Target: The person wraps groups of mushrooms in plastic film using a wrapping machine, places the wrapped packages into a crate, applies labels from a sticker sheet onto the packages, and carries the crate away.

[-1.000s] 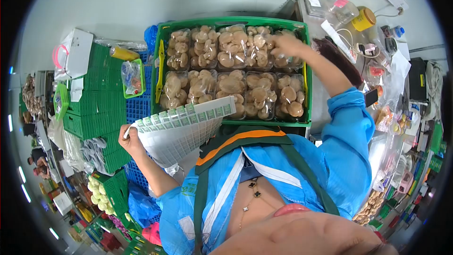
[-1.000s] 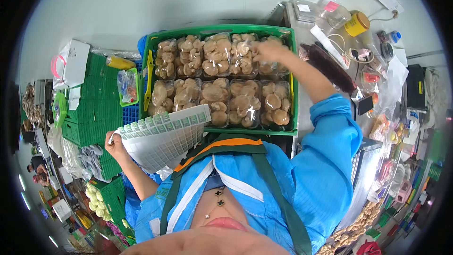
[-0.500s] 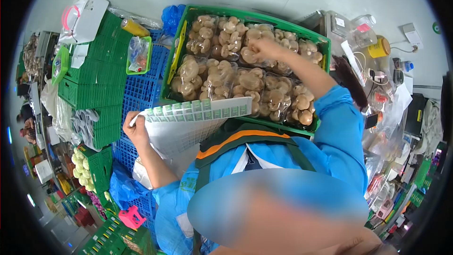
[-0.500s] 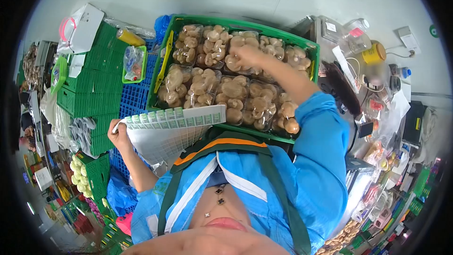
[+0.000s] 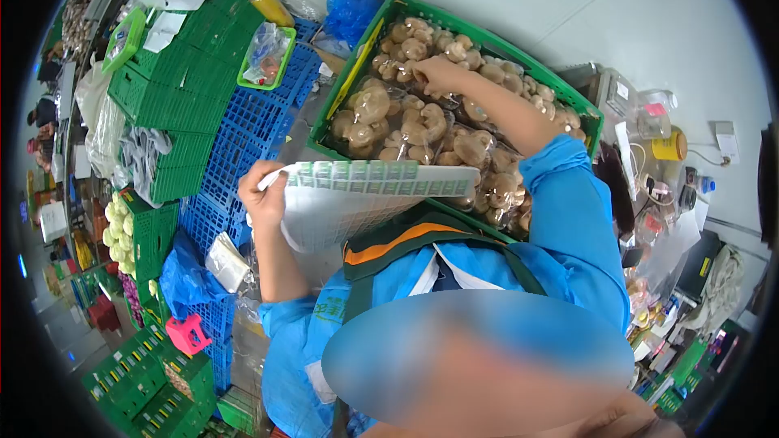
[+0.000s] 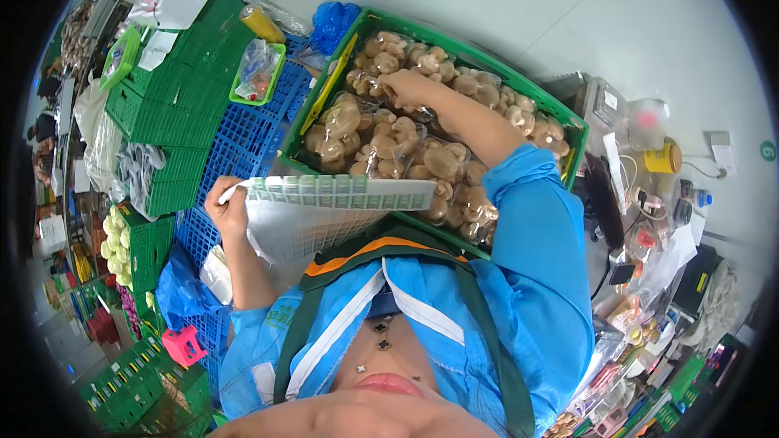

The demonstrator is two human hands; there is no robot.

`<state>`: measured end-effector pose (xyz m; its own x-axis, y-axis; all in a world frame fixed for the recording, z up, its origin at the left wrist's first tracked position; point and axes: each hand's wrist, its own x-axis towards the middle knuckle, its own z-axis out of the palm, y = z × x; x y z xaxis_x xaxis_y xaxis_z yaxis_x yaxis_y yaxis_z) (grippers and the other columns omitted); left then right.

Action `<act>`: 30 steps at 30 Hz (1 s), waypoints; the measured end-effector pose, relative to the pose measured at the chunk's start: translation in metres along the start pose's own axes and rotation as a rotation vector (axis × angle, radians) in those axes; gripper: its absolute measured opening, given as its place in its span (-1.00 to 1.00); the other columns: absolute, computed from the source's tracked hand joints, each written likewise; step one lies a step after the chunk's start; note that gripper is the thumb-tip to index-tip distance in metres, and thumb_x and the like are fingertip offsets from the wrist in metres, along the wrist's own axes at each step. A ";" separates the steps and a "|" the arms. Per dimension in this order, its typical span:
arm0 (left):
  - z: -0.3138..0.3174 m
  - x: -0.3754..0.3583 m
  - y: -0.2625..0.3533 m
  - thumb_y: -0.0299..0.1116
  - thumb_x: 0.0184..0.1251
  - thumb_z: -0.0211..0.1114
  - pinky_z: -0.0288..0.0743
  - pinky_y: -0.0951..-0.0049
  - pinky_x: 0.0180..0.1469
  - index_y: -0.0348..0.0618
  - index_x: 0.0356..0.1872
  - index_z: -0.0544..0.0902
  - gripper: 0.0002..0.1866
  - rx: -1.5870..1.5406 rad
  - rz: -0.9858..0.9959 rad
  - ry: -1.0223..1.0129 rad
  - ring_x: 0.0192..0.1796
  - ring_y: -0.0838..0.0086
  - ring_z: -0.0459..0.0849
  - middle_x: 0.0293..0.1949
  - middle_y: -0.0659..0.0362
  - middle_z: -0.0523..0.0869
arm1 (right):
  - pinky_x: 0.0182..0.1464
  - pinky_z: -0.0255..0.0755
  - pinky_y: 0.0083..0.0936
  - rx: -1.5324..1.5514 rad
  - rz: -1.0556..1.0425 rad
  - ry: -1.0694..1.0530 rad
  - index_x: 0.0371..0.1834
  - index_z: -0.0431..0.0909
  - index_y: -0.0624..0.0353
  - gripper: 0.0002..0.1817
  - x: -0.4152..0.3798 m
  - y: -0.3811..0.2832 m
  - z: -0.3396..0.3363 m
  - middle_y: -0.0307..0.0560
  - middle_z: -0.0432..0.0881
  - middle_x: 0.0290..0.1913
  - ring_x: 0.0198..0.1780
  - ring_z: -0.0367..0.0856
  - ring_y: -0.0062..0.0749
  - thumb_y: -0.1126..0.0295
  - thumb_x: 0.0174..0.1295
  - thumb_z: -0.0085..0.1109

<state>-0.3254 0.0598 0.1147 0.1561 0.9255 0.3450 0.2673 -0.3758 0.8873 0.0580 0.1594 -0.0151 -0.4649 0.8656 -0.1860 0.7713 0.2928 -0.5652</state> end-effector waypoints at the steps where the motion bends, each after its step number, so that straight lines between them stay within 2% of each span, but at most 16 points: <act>1: 0.004 0.002 0.002 -0.51 -0.04 0.29 0.29 0.63 -0.46 -0.31 -0.52 0.58 -0.91 -0.022 0.012 -0.013 -0.53 0.60 0.48 -0.56 0.19 0.58 | -0.30 0.43 -0.36 -0.002 -0.011 -0.005 -0.40 0.46 0.21 -0.67 0.007 0.000 0.006 -0.04 0.61 -0.40 -0.32 0.60 -0.16 0.40 -0.25 0.38; 3: 0.001 0.005 0.004 -0.44 -0.01 0.34 0.30 0.62 -0.46 -0.31 -0.51 0.59 -0.86 -0.005 0.023 -0.028 -0.54 0.60 0.48 -0.57 0.19 0.58 | -0.30 0.46 -0.34 -0.462 0.339 -0.123 -0.34 0.53 0.20 -0.62 0.018 -0.007 0.010 -0.01 0.64 -0.34 -0.24 0.62 -0.16 0.40 -0.31 0.41; 4: -0.002 0.004 0.003 -0.46 -0.01 0.34 0.30 0.62 -0.46 -0.30 -0.51 0.59 -0.87 -0.006 0.022 -0.017 -0.55 0.59 0.49 -0.58 0.19 0.58 | -0.29 0.48 -0.28 -0.551 0.356 -0.187 -0.34 0.59 0.19 -0.65 0.022 -0.004 0.004 0.04 0.65 -0.32 -0.21 0.63 -0.15 0.39 -0.29 0.38; 5: -0.005 0.003 0.001 -0.47 -0.02 0.33 0.30 0.62 -0.46 -0.30 -0.51 0.59 -0.88 -0.008 0.019 -0.004 -0.55 0.59 0.49 -0.58 0.20 0.58 | -0.30 0.48 -0.24 -0.577 0.479 -0.101 -0.42 0.62 0.19 -0.72 0.014 -0.011 -0.009 0.03 0.65 -0.37 -0.26 0.64 -0.13 0.34 -0.26 0.35; 6: -0.008 0.002 -0.002 -0.47 -0.02 0.33 0.30 0.62 -0.46 -0.30 -0.51 0.59 -0.88 -0.001 0.010 0.005 -0.55 0.59 0.49 -0.58 0.20 0.58 | -0.30 0.48 -0.24 -0.548 0.348 -0.151 -0.48 0.63 0.21 -0.76 0.007 0.006 -0.020 0.05 0.65 -0.39 -0.30 0.64 -0.10 0.30 -0.23 0.32; 7: -0.012 0.001 -0.006 -0.49 -0.03 0.31 0.31 0.62 -0.46 -0.30 -0.52 0.58 -0.90 0.032 -0.002 0.015 -0.56 0.58 0.49 -0.58 0.19 0.58 | -0.30 0.49 -0.23 -0.533 0.290 -0.095 -0.43 0.61 0.18 -0.72 0.003 0.022 -0.024 0.09 0.64 -0.37 -0.27 0.63 -0.09 0.29 -0.24 0.32; 8: -0.015 0.000 -0.008 -0.51 -0.03 0.30 0.31 0.62 -0.47 -0.29 -0.52 0.58 -0.92 0.069 -0.015 0.027 -0.56 0.57 0.50 -0.59 0.19 0.58 | -0.32 0.48 -0.23 -0.584 0.373 -0.111 -0.35 0.56 0.17 -0.67 0.002 0.018 -0.036 0.07 0.63 -0.35 -0.25 0.62 -0.08 0.29 -0.24 0.32; 9: -0.013 0.002 -0.007 -0.55 -0.05 0.27 0.29 0.62 -0.49 -0.28 -0.52 0.58 -0.95 0.083 -0.010 0.037 -0.58 0.57 0.50 -0.60 0.19 0.57 | -0.25 0.48 -0.28 -0.613 0.313 -0.011 -0.30 0.49 0.18 -0.65 0.003 0.042 -0.028 0.05 0.61 -0.35 -0.22 0.60 -0.11 0.31 -0.20 0.30; 11: -0.010 0.007 -0.004 -0.55 -0.04 0.28 0.27 0.60 -0.52 -0.27 -0.53 0.57 -0.95 0.076 -0.047 -0.007 -0.58 0.58 0.49 -0.61 0.18 0.56 | -0.10 0.42 -0.33 -0.370 0.219 -0.016 -0.29 0.55 0.15 -0.72 -0.018 -0.044 -0.062 -0.04 0.64 -0.28 -0.16 0.61 -0.21 0.21 0.01 0.20; 13: -0.003 0.015 0.005 -0.54 -0.02 0.28 0.25 0.58 -0.54 -0.25 -0.54 0.56 -0.95 0.120 -0.090 -0.052 -0.60 0.61 0.47 -0.65 0.20 0.54 | -0.19 0.42 -0.42 0.441 0.094 0.098 -0.17 0.45 0.07 -0.70 -0.026 -0.079 -0.037 -0.09 0.60 -0.33 -0.22 0.57 -0.20 0.35 -0.02 0.18; 15: 0.004 0.021 0.002 -0.53 0.01 0.27 0.24 0.58 -0.55 -0.25 -0.53 0.56 -0.95 0.082 -0.095 -0.079 -0.63 0.62 0.45 -0.69 0.21 0.52 | -0.20 0.43 -0.37 0.368 0.001 0.006 -0.09 0.44 0.00 -0.64 -0.051 -0.162 -0.051 -0.11 0.64 -0.33 -0.22 0.60 -0.17 0.09 0.11 0.14; 16: 0.007 0.024 0.004 -0.52 0.02 0.27 0.25 0.58 -0.56 -0.24 -0.52 0.57 -0.95 0.068 -0.085 -0.105 -0.63 0.62 0.45 -0.69 0.21 0.52 | -0.20 0.43 -0.37 0.369 -0.001 0.004 -0.09 0.44 0.00 -0.64 -0.057 -0.179 -0.046 -0.11 0.64 -0.33 -0.22 0.60 -0.17 0.09 0.11 0.14; 18: 0.011 0.031 0.008 -0.48 0.05 0.29 0.26 0.59 -0.56 -0.24 -0.53 0.57 -0.92 0.062 -0.077 -0.133 -0.63 0.62 0.46 -0.69 0.21 0.53 | -0.42 0.39 -0.41 0.060 -0.215 0.116 -0.12 0.41 0.05 -0.65 -0.062 -0.200 -0.040 -0.11 0.56 -0.50 -0.44 0.57 -0.22 0.15 0.10 0.18; 25: 0.012 0.036 -0.001 -0.44 0.08 0.29 0.28 0.59 -0.55 -0.24 -0.51 0.58 -0.90 0.053 -0.092 -0.167 -0.62 0.63 0.46 -0.68 0.21 0.54 | -0.61 0.30 -0.38 -0.047 -0.263 0.291 -0.31 0.40 0.04 -0.71 -0.060 -0.192 -0.015 -0.16 0.52 -0.62 -0.64 0.49 -0.20 0.11 0.07 0.20; 27: 0.012 0.035 -0.004 -0.42 0.10 0.28 0.28 0.57 -0.54 -0.24 -0.49 0.58 -0.89 0.093 -0.176 -0.198 -0.61 0.63 0.45 -0.68 0.19 0.53 | -0.60 0.30 -0.44 -0.054 -0.426 0.369 -0.39 0.41 0.04 -0.74 -0.056 -0.191 -0.011 -0.18 0.50 -0.64 -0.61 0.49 -0.19 0.15 0.05 0.23; 30: 0.009 0.030 -0.023 -0.41 0.11 0.27 0.27 0.56 -0.51 -0.25 -0.48 0.58 -0.88 0.186 -0.362 -0.209 -0.57 0.66 0.42 -0.66 0.20 0.53 | -0.56 0.35 -0.40 -0.018 -0.527 0.252 -0.35 0.45 0.05 -0.78 -0.051 -0.182 -0.011 -0.17 0.52 -0.64 -0.59 0.54 -0.27 0.18 0.09 0.19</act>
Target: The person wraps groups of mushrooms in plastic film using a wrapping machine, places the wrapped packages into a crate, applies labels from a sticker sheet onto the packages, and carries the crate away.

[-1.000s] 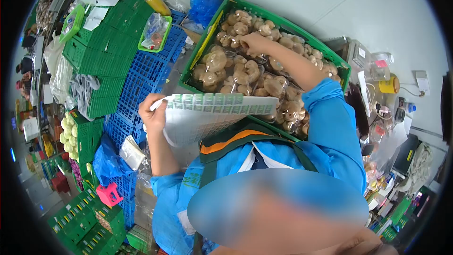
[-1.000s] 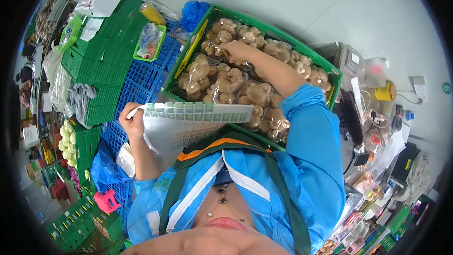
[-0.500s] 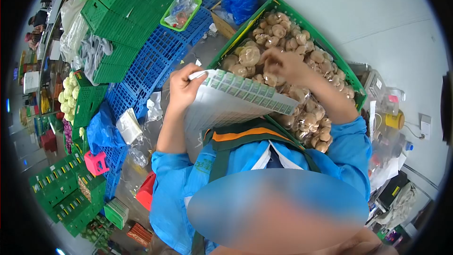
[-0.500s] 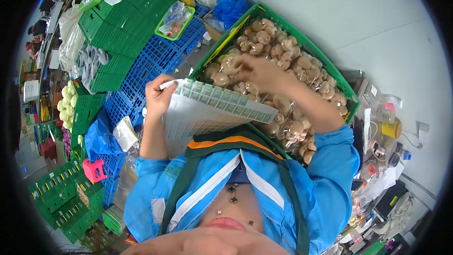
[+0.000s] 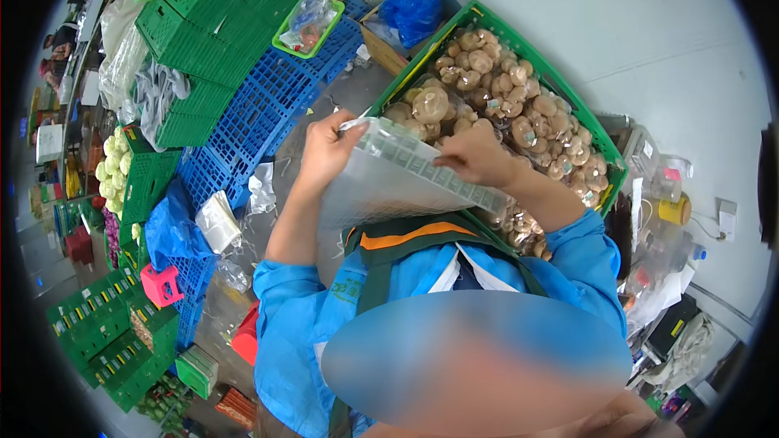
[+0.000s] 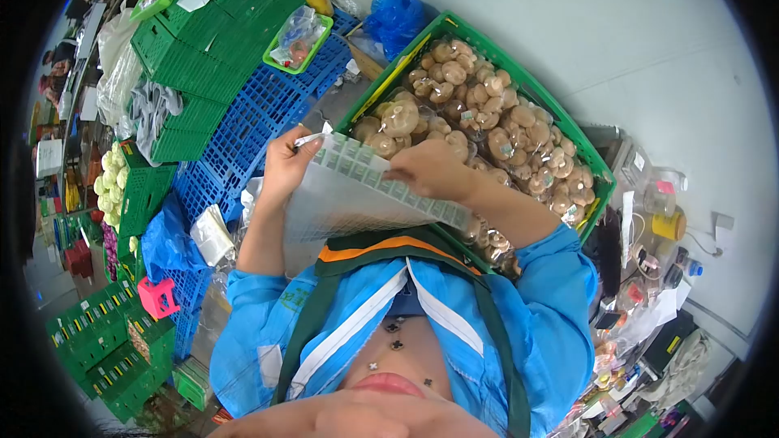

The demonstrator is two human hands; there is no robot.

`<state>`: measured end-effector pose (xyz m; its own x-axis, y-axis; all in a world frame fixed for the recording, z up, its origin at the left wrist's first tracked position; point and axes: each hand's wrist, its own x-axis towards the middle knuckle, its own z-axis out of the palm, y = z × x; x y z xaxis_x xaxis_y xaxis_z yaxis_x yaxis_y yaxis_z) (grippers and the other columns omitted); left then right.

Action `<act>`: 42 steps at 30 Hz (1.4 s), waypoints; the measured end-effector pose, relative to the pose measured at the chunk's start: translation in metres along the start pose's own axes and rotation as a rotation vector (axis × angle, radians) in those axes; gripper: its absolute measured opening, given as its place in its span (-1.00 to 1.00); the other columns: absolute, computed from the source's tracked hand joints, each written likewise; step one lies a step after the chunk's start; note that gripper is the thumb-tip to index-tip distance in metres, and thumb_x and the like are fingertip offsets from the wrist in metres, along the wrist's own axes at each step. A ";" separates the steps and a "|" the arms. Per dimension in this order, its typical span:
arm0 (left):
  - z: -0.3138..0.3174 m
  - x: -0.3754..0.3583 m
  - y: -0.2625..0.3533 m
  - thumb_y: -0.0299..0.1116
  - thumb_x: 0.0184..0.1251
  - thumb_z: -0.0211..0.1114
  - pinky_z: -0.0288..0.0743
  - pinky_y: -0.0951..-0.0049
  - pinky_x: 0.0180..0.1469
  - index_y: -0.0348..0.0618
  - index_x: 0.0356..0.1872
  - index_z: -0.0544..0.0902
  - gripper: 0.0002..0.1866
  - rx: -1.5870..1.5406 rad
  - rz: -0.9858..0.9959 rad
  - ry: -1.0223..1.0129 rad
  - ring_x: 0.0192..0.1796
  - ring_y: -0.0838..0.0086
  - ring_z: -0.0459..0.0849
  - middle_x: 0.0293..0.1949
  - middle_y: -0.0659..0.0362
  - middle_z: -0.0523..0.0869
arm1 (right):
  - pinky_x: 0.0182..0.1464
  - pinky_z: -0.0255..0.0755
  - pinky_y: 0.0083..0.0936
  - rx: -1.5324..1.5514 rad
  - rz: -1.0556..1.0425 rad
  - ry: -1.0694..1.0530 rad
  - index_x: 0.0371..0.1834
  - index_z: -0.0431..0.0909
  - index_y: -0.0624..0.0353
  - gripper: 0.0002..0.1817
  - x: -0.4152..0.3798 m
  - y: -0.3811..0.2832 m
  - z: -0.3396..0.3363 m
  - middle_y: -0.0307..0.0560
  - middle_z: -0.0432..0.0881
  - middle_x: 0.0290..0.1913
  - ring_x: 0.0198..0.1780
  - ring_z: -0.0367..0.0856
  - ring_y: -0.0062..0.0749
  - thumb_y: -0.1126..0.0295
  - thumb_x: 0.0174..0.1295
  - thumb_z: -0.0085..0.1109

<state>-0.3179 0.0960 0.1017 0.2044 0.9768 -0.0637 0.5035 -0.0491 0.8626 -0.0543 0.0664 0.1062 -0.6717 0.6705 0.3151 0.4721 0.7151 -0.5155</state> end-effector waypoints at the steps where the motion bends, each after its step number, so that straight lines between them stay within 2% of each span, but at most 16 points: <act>1: -0.005 -0.001 -0.009 -0.41 0.11 0.27 0.27 0.56 -0.51 -0.25 -0.48 0.58 -0.88 -0.004 -0.005 0.010 -0.57 0.66 0.42 -0.66 0.20 0.53 | -0.51 0.35 -0.44 0.143 0.228 0.263 -0.34 0.45 0.09 -0.80 -0.002 0.015 0.010 -0.13 0.53 -0.61 -0.56 0.54 -0.31 0.24 0.11 0.17; 2: -0.017 -0.005 -0.021 -0.41 0.10 0.28 0.26 0.56 -0.50 -0.26 -0.48 0.57 -0.88 -0.052 -0.002 0.043 -0.55 0.67 0.42 -0.65 0.21 0.53 | -0.47 0.36 -0.48 0.288 0.462 0.527 -0.33 0.46 0.13 -0.83 -0.001 0.036 0.018 -0.09 0.54 -0.59 -0.53 0.55 -0.34 0.30 0.12 0.15; 4: -0.044 -0.017 -0.038 -0.42 0.09 0.29 0.24 0.59 -0.47 -0.27 -0.49 0.57 -0.88 -0.128 -0.004 0.035 -0.51 0.68 0.40 -0.62 0.25 0.52 | -0.34 0.40 -0.42 0.194 0.871 0.255 -0.32 0.48 0.23 -0.77 0.019 0.094 -0.001 0.00 0.58 -0.43 -0.42 0.56 -0.27 0.29 0.09 0.17; 7: -0.061 -0.031 -0.042 -0.43 0.09 0.29 0.23 0.61 -0.48 -0.26 -0.52 0.56 -0.87 -0.171 0.033 0.031 -0.53 0.69 0.39 -0.64 0.28 0.51 | -0.28 0.43 -0.34 0.089 0.715 0.092 -0.30 0.48 0.27 -0.72 0.008 0.166 0.037 0.04 0.59 -0.40 -0.39 0.58 -0.18 0.26 0.07 0.18; 9: -0.067 -0.036 -0.043 -0.42 0.09 0.30 0.23 0.61 -0.48 -0.27 -0.52 0.56 -0.86 -0.138 0.053 0.043 -0.53 0.69 0.39 -0.64 0.29 0.50 | -0.23 0.46 -0.28 -0.543 0.656 -0.111 -0.31 0.51 0.29 -0.70 0.015 0.177 0.045 0.09 0.61 -0.35 -0.31 0.60 -0.12 0.24 0.05 0.19; 13: -0.084 -0.056 -0.052 -0.40 0.09 0.31 0.22 0.62 -0.48 -0.29 -0.53 0.55 -0.83 -0.220 0.045 0.155 -0.52 0.68 0.39 -0.63 0.30 0.51 | -0.17 0.46 -0.25 -0.522 0.930 -0.245 -0.34 0.52 0.29 -0.69 0.022 0.185 0.015 0.11 0.61 -0.26 -0.24 0.60 -0.08 0.22 0.03 0.21; 15: -0.090 -0.063 -0.057 -0.39 0.09 0.32 0.20 0.64 -0.47 -0.29 -0.53 0.54 -0.81 -0.226 0.046 0.187 -0.52 0.69 0.37 -0.61 0.31 0.50 | -0.17 0.46 -0.26 -0.242 0.999 -0.082 -0.27 0.52 0.26 -0.66 0.028 0.160 -0.005 0.09 0.61 -0.23 -0.20 0.60 -0.05 0.20 0.03 0.21; 19: -0.088 -0.067 -0.066 -0.34 0.11 0.32 0.17 0.66 -0.47 -0.28 -0.53 0.54 -0.78 -0.238 0.026 0.207 -0.51 0.71 0.35 -0.61 0.34 0.49 | -0.17 0.42 -0.44 0.473 0.582 -0.426 -0.18 0.46 0.25 -0.66 0.044 0.092 0.045 0.01 0.61 -0.29 -0.25 0.59 -0.25 0.25 0.06 0.18; 21: -0.081 -0.062 -0.064 -0.33 0.12 0.32 0.17 0.65 -0.48 -0.27 -0.53 0.54 -0.77 -0.302 0.037 0.148 -0.51 0.71 0.34 -0.61 0.34 0.48 | -0.21 0.41 -0.38 0.409 0.495 -0.401 -0.21 0.42 0.24 -0.64 0.045 0.077 0.088 0.03 0.61 -0.36 -0.24 0.59 -0.17 0.24 0.03 0.23; 24: -0.075 -0.056 -0.056 -0.33 0.10 0.33 0.19 0.65 -0.48 -0.26 -0.53 0.55 -0.79 -0.272 0.104 0.133 -0.53 0.70 0.35 -0.63 0.34 0.48 | -0.33 0.38 -0.15 -0.355 0.445 -0.425 -0.26 0.34 0.22 -0.51 0.049 0.073 0.105 0.10 0.60 -0.38 -0.27 0.58 0.04 0.07 -0.05 0.27; 31: -0.073 -0.063 -0.068 -0.36 0.09 0.33 0.21 0.64 -0.48 -0.28 -0.53 0.55 -0.80 -0.268 0.150 0.149 -0.54 0.68 0.38 -0.64 0.31 0.51 | -0.31 0.37 -0.26 0.059 0.752 -0.309 -0.17 0.38 0.19 -0.53 0.025 0.063 0.028 0.00 0.58 -0.42 -0.29 0.56 -0.08 0.13 -0.07 0.24; 33: -0.070 -0.063 -0.071 -0.35 0.08 0.33 0.21 0.64 -0.48 -0.28 -0.53 0.56 -0.80 -0.284 0.138 0.147 -0.54 0.68 0.39 -0.64 0.31 0.51 | -0.28 0.40 -0.18 0.216 0.603 -0.607 -0.16 0.41 0.21 -0.54 0.003 0.038 0.027 0.09 0.57 -0.32 -0.24 0.57 -0.01 0.17 -0.07 0.27; 36: -0.066 -0.056 -0.062 -0.34 0.07 0.34 0.21 0.65 -0.48 -0.28 -0.52 0.56 -0.79 -0.245 0.153 0.093 -0.54 0.68 0.38 -0.62 0.29 0.51 | -0.23 0.39 -0.25 -0.147 0.389 -0.411 -0.28 0.45 0.19 -0.58 -0.044 0.036 0.071 0.00 0.58 -0.39 -0.31 0.56 -0.11 0.19 -0.16 0.32; 39: -0.061 -0.049 -0.047 -0.33 0.08 0.34 0.21 0.65 -0.49 -0.29 -0.53 0.56 -0.78 -0.247 0.199 0.046 -0.55 0.69 0.39 -0.62 0.30 0.52 | -0.26 0.39 -0.26 -0.254 0.522 -0.431 -0.30 0.43 0.19 -0.57 -0.044 0.037 0.052 0.01 0.58 -0.40 -0.30 0.57 -0.13 0.22 -0.20 0.35; 40: -0.061 -0.047 -0.045 -0.35 0.08 0.33 0.20 0.65 -0.49 -0.29 -0.52 0.56 -0.79 -0.236 0.218 0.035 -0.55 0.69 0.38 -0.62 0.30 0.52 | -0.29 0.39 -0.25 -0.025 0.763 -0.464 -0.34 0.41 0.19 -0.58 -0.049 0.040 0.041 0.03 0.57 -0.42 -0.32 0.56 -0.13 0.21 -0.20 0.35; 42: -0.059 -0.045 -0.042 -0.36 0.08 0.33 0.20 0.66 -0.50 -0.28 -0.52 0.56 -0.81 -0.228 0.239 0.008 -0.55 0.69 0.38 -0.62 0.30 0.52 | -0.30 0.39 -0.26 0.080 0.765 -0.415 -0.34 0.40 0.18 -0.59 -0.064 0.027 0.012 0.03 0.57 -0.41 -0.31 0.56 -0.13 0.22 -0.18 0.33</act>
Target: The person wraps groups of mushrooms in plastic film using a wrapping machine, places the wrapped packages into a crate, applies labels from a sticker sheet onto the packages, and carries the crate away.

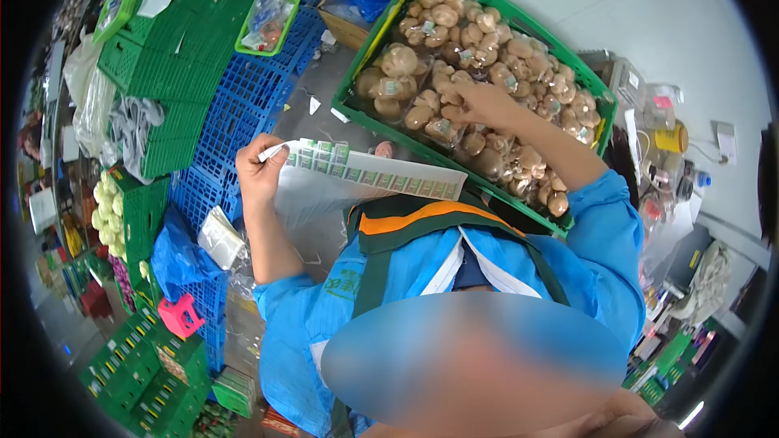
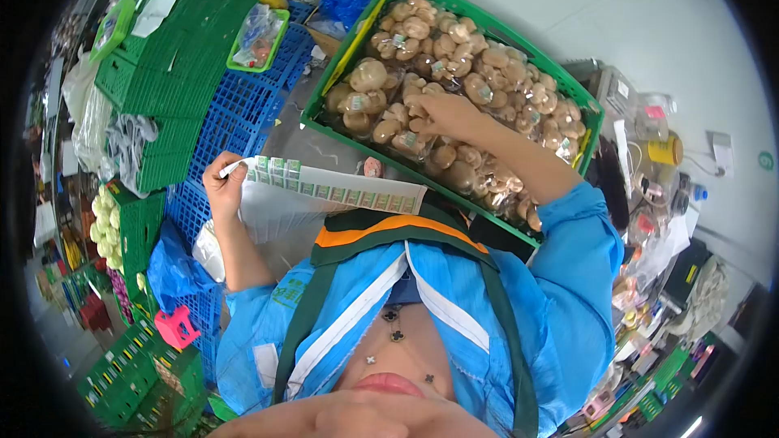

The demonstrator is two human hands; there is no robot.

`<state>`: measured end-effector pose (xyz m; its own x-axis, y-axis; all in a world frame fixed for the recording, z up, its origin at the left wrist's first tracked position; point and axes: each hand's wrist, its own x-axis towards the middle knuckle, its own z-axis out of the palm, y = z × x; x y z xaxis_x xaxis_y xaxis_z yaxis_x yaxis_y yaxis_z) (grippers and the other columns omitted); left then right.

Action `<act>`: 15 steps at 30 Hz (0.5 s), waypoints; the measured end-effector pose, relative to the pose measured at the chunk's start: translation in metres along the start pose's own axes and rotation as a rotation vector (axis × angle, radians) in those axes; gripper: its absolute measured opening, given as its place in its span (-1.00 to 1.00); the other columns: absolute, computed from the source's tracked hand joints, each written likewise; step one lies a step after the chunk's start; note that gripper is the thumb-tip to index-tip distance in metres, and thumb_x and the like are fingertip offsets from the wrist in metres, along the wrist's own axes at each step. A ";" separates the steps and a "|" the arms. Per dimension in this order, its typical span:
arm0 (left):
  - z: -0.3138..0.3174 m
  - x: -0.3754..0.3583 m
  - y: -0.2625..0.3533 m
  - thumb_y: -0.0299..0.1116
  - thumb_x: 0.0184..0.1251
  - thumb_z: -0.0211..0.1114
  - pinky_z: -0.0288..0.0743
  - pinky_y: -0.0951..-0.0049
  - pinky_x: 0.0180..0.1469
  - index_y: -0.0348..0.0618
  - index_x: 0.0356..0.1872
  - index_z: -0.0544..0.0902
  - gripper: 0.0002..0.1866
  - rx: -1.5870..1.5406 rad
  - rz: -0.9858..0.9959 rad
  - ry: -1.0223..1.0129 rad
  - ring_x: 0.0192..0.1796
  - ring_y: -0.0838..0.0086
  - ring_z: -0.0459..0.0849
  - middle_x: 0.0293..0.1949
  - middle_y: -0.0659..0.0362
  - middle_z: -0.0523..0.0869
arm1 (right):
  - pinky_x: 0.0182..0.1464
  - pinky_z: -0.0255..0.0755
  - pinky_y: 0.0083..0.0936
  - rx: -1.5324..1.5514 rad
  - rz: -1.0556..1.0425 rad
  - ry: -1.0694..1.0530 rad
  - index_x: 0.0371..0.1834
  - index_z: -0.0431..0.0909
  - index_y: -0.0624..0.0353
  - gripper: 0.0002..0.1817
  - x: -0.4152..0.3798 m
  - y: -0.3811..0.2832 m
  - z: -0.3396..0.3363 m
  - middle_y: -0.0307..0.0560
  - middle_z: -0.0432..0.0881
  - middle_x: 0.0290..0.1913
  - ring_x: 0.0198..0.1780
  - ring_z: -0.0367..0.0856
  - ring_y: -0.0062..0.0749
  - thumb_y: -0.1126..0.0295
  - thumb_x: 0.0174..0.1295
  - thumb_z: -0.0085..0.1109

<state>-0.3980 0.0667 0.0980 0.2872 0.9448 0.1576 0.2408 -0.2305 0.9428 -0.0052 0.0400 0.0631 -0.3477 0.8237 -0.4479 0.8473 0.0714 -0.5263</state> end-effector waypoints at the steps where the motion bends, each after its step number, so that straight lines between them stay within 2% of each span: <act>1: 0.002 0.001 0.001 -0.37 0.08 0.32 0.20 0.66 -0.50 -0.28 -0.52 0.55 -0.82 0.005 0.008 -0.002 -0.55 0.69 0.38 -0.62 0.30 0.52 | -0.30 0.39 -0.28 0.095 -0.043 -0.008 -0.33 0.40 0.17 -0.61 -0.015 0.004 -0.005 0.04 0.57 -0.41 -0.31 0.56 -0.13 0.23 -0.16 0.32; 2: 0.005 0.002 0.000 -0.42 0.07 0.30 0.19 0.66 -0.50 -0.29 -0.51 0.55 -0.85 0.017 0.009 -0.021 -0.55 0.69 0.37 -0.62 0.29 0.51 | -0.24 0.40 -0.27 0.057 -0.013 -0.114 -0.28 0.48 0.14 -0.71 -0.028 0.012 0.005 0.05 0.56 -0.44 -0.29 0.56 -0.07 0.28 -0.07 0.22; 3: 0.010 0.005 0.002 -0.42 0.07 0.30 0.19 0.66 -0.50 -0.29 -0.51 0.55 -0.85 0.013 0.014 -0.035 -0.55 0.69 0.37 -0.62 0.29 0.51 | -0.24 0.40 -0.27 0.064 -0.002 -0.106 -0.28 0.48 0.14 -0.71 -0.039 0.022 0.023 0.05 0.56 -0.44 -0.29 0.56 -0.07 0.28 -0.07 0.22; 5: 0.026 0.012 0.010 -0.47 0.07 0.28 0.18 0.65 -0.51 -0.30 -0.50 0.55 -0.88 0.010 0.029 -0.082 -0.55 0.70 0.37 -0.61 0.29 0.51 | -0.26 0.42 -0.31 -0.111 -0.077 -0.078 -0.18 0.49 0.09 -0.74 -0.057 0.040 0.060 0.05 0.57 -0.43 -0.27 0.58 -0.13 0.30 0.05 0.04; 6: 0.033 0.016 0.013 -0.47 0.07 0.28 0.18 0.65 -0.51 -0.30 -0.50 0.55 -0.88 0.010 0.037 -0.098 -0.55 0.70 0.37 -0.61 0.29 0.51 | -0.25 0.44 -0.32 -0.057 -0.192 0.161 -0.17 0.50 0.13 -0.73 -0.070 0.045 0.067 0.05 0.57 -0.42 -0.25 0.59 -0.19 0.33 0.10 -0.08; 7: 0.039 0.020 0.017 -0.49 0.05 0.28 0.18 0.64 -0.51 -0.30 -0.50 0.55 -0.90 -0.009 0.055 -0.129 -0.56 0.69 0.36 -0.61 0.28 0.51 | -0.25 0.44 -0.32 -0.051 -0.182 0.173 -0.17 0.50 0.13 -0.73 -0.075 0.054 0.070 0.05 0.57 -0.42 -0.25 0.59 -0.19 0.33 0.10 -0.08; 8: 0.046 0.023 0.021 -0.51 0.04 0.27 0.18 0.63 -0.52 -0.31 -0.51 0.55 -0.91 -0.028 0.072 -0.154 -0.56 0.69 0.36 -0.61 0.28 0.51 | -0.25 0.44 -0.30 0.051 0.017 0.204 -0.08 0.45 0.09 -0.65 -0.076 0.068 0.068 0.07 0.57 -0.37 -0.24 0.58 -0.12 0.39 -0.01 0.05; 10: 0.061 0.028 0.034 -0.52 0.02 0.27 0.19 0.63 -0.52 -0.30 -0.51 0.55 -0.92 -0.001 0.061 -0.185 -0.57 0.68 0.37 -0.62 0.28 0.51 | -0.25 0.47 -0.40 -0.120 0.267 0.261 0.00 0.44 0.10 -0.50 -0.086 0.047 0.037 0.05 0.58 -0.31 -0.25 0.61 -0.19 0.46 -0.11 0.25; 11: 0.068 0.031 0.039 -0.53 0.01 0.27 0.19 0.63 -0.52 -0.29 -0.51 0.55 -0.93 0.024 0.048 -0.209 -0.57 0.68 0.37 -0.63 0.27 0.50 | -0.25 0.47 -0.40 -0.118 0.263 0.267 0.00 0.44 0.10 -0.50 -0.088 0.036 0.031 0.05 0.58 -0.31 -0.25 0.61 -0.19 0.46 -0.11 0.25; 13: 0.081 0.034 0.045 -0.54 0.00 0.27 0.22 0.61 -0.52 -0.28 -0.51 0.56 -0.95 0.056 0.049 -0.234 -0.57 0.67 0.40 -0.65 0.25 0.51 | -0.35 0.47 -0.47 0.201 0.015 0.492 -0.24 0.54 0.18 -0.77 -0.087 0.019 0.024 -0.01 0.61 -0.37 -0.41 0.61 -0.27 0.29 0.10 0.17; 14: 0.088 0.035 0.049 -0.54 0.00 0.27 0.23 0.61 -0.52 -0.28 -0.50 0.57 -0.95 0.073 0.047 -0.269 -0.57 0.67 0.41 -0.66 0.24 0.51 | -0.32 0.47 -0.50 0.501 -0.123 0.576 -0.19 0.54 0.20 -0.69 -0.085 -0.007 0.024 -0.04 0.61 -0.40 -0.41 0.61 -0.35 0.34 0.00 0.29; 15: 0.096 0.037 0.053 -0.54 0.00 0.27 0.24 0.61 -0.53 -0.28 -0.50 0.57 -0.95 0.089 0.048 -0.306 -0.57 0.67 0.42 -0.67 0.22 0.51 | -0.25 0.46 -0.62 0.593 -0.133 0.465 -0.04 0.50 0.17 -0.64 -0.089 -0.033 0.016 -0.19 0.60 -0.25 -0.30 0.54 -0.61 0.40 0.05 0.26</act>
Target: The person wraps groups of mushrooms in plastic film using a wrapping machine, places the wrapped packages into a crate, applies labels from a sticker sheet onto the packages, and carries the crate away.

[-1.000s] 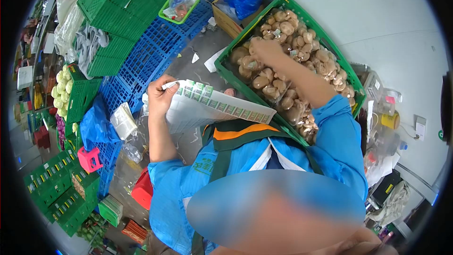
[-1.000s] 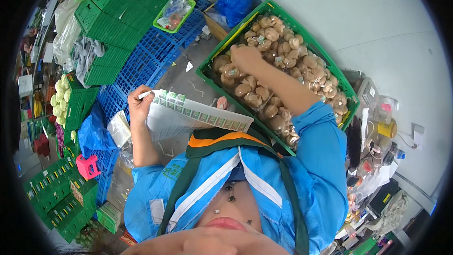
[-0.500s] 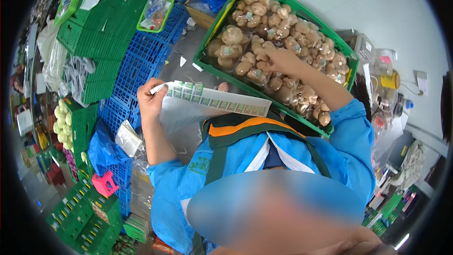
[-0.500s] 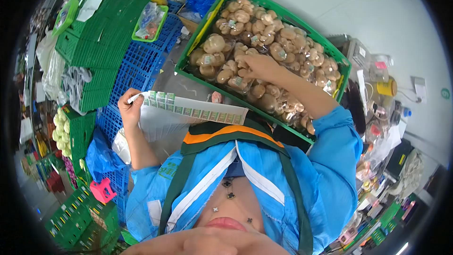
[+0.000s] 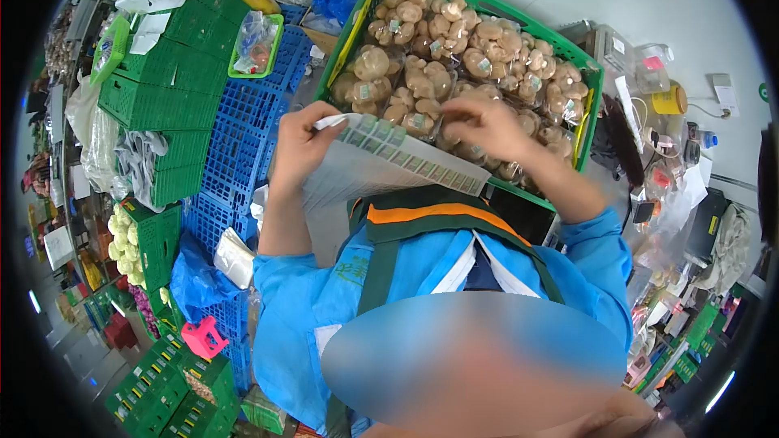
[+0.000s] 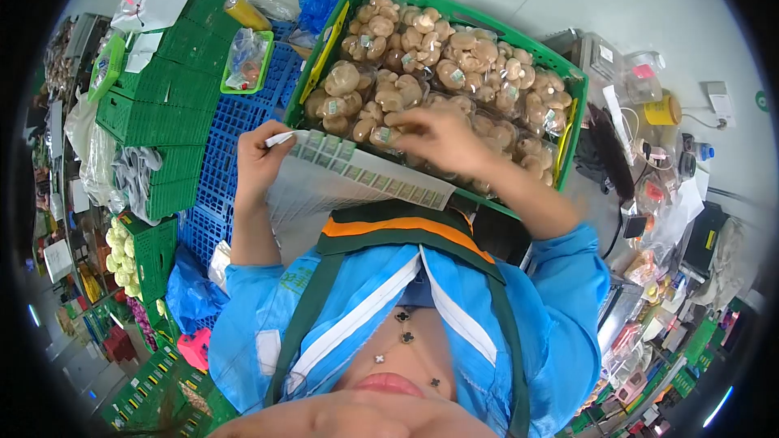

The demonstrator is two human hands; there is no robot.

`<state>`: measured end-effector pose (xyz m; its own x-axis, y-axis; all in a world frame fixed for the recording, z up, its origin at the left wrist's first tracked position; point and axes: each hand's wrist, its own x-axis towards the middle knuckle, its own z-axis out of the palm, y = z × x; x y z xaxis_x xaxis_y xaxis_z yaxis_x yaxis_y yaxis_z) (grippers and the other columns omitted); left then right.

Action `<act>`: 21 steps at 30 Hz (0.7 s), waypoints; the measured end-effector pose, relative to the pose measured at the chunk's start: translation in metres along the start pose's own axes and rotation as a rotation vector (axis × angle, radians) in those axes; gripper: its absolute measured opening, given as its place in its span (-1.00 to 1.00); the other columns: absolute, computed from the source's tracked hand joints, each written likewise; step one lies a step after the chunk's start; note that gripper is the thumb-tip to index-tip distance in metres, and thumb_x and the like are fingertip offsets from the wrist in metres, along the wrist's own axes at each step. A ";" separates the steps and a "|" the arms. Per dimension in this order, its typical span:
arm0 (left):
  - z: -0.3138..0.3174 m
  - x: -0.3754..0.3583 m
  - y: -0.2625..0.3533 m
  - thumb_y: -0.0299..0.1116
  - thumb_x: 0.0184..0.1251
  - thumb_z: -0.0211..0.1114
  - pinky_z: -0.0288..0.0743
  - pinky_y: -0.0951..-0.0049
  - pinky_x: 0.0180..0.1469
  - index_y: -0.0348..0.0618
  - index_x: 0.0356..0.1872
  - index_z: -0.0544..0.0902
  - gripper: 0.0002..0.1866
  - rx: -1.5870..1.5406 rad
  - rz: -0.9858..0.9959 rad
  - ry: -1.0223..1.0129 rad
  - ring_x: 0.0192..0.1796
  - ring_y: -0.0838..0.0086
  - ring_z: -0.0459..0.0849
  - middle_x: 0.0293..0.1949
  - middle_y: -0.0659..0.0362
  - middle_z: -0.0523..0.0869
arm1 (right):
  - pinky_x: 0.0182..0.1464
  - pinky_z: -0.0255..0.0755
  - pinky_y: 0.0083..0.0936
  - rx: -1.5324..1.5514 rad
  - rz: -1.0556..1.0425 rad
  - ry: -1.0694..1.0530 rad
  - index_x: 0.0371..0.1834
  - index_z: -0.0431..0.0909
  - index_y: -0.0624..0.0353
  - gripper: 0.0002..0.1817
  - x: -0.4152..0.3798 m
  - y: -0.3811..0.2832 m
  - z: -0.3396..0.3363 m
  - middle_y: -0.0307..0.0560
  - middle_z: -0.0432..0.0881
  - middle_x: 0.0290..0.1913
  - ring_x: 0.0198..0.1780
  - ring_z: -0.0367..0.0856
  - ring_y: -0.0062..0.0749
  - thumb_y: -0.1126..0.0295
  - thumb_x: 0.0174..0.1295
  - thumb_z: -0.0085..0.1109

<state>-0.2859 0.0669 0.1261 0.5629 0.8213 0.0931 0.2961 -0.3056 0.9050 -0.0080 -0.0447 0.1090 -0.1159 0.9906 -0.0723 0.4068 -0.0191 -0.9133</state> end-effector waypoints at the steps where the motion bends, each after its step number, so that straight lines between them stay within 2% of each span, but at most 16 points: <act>1: 0.005 0.004 0.005 -0.51 0.03 0.29 0.26 0.59 -0.52 -0.27 -0.48 0.58 -0.93 0.021 0.050 -0.021 -0.57 0.66 0.44 -0.66 0.20 0.54 | -0.31 0.43 -0.66 0.039 -0.004 -0.006 -0.05 0.52 0.17 -0.62 -0.002 -0.027 0.010 -0.21 0.61 -0.30 -0.36 0.51 -0.65 0.40 0.03 0.29; 2: 0.009 0.006 0.011 -0.51 0.03 0.29 0.26 0.59 -0.52 -0.27 -0.48 0.58 -0.93 0.025 0.057 -0.026 -0.57 0.66 0.44 -0.66 0.20 0.54 | -0.38 0.37 -0.70 0.050 -0.048 0.008 -0.09 0.55 0.18 -0.64 -0.001 -0.040 0.017 -0.21 0.61 -0.37 -0.40 0.50 -0.66 0.40 0.01 0.30; 4: 0.015 0.010 0.024 -0.46 0.05 0.32 0.27 0.59 -0.52 -0.27 -0.46 0.60 -0.90 0.061 0.104 -0.087 -0.57 0.64 0.45 -0.64 0.19 0.56 | -0.42 0.32 -0.70 0.058 -0.010 0.082 -0.15 0.58 0.20 -0.68 0.000 -0.046 0.028 -0.21 0.61 -0.41 -0.42 0.48 -0.68 0.40 -0.02 0.33; 11: 0.037 0.016 0.030 -0.45 0.07 0.31 0.36 0.55 -0.46 -0.28 -0.42 0.61 -0.89 0.068 0.084 -0.163 -0.53 0.58 0.52 -0.60 0.13 0.60 | -0.43 0.32 -0.64 0.138 0.005 0.275 -0.31 0.60 0.22 -0.78 -0.012 -0.044 0.026 -0.21 0.58 -0.43 -0.44 0.47 -0.64 0.45 -0.07 0.35; 13: 0.044 0.019 0.032 -0.46 0.08 0.30 0.37 0.55 -0.45 -0.28 -0.42 0.61 -0.89 0.091 0.070 -0.173 -0.52 0.59 0.52 -0.58 0.13 0.61 | -0.44 0.32 -0.62 0.041 -0.118 0.332 -0.41 0.60 0.20 -0.86 -0.015 -0.036 0.025 -0.17 0.56 -0.45 -0.44 0.50 -0.55 0.52 -0.07 0.32; 14: 0.048 0.020 0.033 -0.46 0.08 0.30 0.37 0.55 -0.45 -0.28 -0.41 0.61 -0.90 0.119 0.050 -0.173 -0.51 0.61 0.52 -0.57 0.14 0.63 | -0.44 0.32 -0.62 0.039 -0.108 0.346 -0.41 0.60 0.20 -0.86 -0.020 -0.036 0.022 -0.17 0.56 -0.45 -0.44 0.50 -0.55 0.52 -0.07 0.32; 15: 0.051 0.024 0.029 -0.46 0.08 0.30 0.37 0.55 -0.45 -0.28 -0.41 0.61 -0.90 0.115 0.057 -0.188 -0.51 0.61 0.52 -0.57 0.14 0.63 | -0.43 0.33 -0.62 -0.003 -0.203 0.393 -0.45 0.59 0.21 -0.90 -0.025 -0.037 0.018 -0.16 0.56 -0.45 -0.44 0.50 -0.52 0.56 -0.07 0.29; 17: 0.052 0.032 0.012 -0.45 0.09 0.29 0.35 0.55 -0.47 -0.29 -0.39 0.61 -0.89 0.104 -0.086 -0.016 -0.52 0.65 0.49 -0.58 0.18 0.61 | -0.38 0.36 -0.60 -0.067 -0.323 0.458 -0.50 0.56 0.24 -0.92 -0.041 -0.026 -0.004 -0.15 0.56 -0.44 -0.42 0.52 -0.50 0.64 -0.05 0.22; 18: 0.039 0.034 0.001 -0.46 0.10 0.27 0.30 0.58 -0.48 -0.29 -0.39 0.60 -0.89 0.112 -0.162 0.011 -0.51 0.68 0.43 -0.60 0.25 0.57 | -0.34 0.38 -0.60 0.094 -0.245 0.529 -0.50 0.54 0.27 -0.94 -0.053 -0.016 -0.017 -0.15 0.57 -0.43 -0.39 0.52 -0.52 0.65 -0.03 0.20; 19: 0.026 0.033 -0.004 -0.47 0.10 0.25 0.24 0.64 -0.47 -0.28 -0.41 0.60 -0.91 0.098 -0.115 0.037 -0.51 0.71 0.38 -0.62 0.31 0.51 | -0.31 0.39 -0.60 -0.041 0.059 0.474 -0.48 0.53 0.28 -0.93 -0.068 0.001 -0.033 -0.15 0.58 -0.41 -0.37 0.53 -0.53 0.64 -0.02 0.20; 20: 0.016 0.030 -0.008 -0.49 0.10 0.23 0.20 0.68 -0.46 -0.27 -0.45 0.59 -0.94 0.047 -0.096 0.071 -0.50 0.73 0.35 -0.61 0.35 0.49 | -0.30 0.39 -0.60 -0.124 0.138 0.323 -0.46 0.55 0.25 -0.95 -0.081 0.025 -0.046 -0.16 0.57 -0.45 -0.37 0.54 -0.53 0.59 0.00 0.20; 21: 0.007 0.030 -0.021 -0.47 0.12 0.24 0.17 0.69 -0.46 -0.26 -0.48 0.57 -0.92 -0.019 -0.104 0.077 -0.49 0.75 0.33 -0.61 0.38 0.46 | -0.35 0.42 -0.46 -0.166 0.355 0.194 -0.49 0.56 0.22 -0.90 -0.095 0.058 -0.045 -0.05 0.59 -0.49 -0.44 0.58 -0.34 0.44 -0.05 0.23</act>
<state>-0.2703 0.0944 0.1067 0.4685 0.8830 0.0295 0.3349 -0.2084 0.9189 0.0670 -0.1342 0.0809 0.2235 0.9338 -0.2793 0.5324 -0.3570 -0.7675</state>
